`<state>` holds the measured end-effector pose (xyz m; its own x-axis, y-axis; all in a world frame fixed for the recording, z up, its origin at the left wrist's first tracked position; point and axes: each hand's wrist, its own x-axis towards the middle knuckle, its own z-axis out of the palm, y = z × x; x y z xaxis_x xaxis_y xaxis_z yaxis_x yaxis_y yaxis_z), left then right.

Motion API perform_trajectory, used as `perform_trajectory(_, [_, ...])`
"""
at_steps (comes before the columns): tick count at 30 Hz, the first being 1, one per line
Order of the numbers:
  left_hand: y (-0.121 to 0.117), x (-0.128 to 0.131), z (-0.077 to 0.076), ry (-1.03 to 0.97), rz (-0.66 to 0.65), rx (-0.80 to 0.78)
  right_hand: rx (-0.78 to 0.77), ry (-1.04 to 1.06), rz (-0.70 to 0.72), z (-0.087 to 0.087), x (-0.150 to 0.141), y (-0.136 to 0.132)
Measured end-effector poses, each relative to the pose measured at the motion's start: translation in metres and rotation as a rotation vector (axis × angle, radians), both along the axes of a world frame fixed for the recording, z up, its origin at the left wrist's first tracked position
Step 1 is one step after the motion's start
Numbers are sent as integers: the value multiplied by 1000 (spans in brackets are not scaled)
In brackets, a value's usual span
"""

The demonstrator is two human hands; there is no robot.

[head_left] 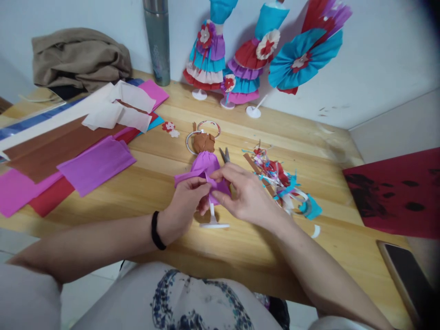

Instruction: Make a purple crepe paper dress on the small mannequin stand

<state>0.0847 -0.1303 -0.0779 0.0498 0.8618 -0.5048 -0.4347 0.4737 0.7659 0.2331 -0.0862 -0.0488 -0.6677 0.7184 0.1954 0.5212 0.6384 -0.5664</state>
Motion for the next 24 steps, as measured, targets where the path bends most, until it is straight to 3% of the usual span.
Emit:
perform_trajectory(5, [0,-1,-2,-3,-10,-15,193,-165,-38,-11,5,-19])
perform_trajectory(11, [1,-2,3,-4,-23,-12,340,-131,-82,-24,5,-21])
perform_trajectory(20, [-1,-4,-3,47,-63,19,319,-10,-72,-28,4,-19])
perform_trajectory(24, [-2,-5,-4,77,-61,26,186,62,-10,-20,8,-17])
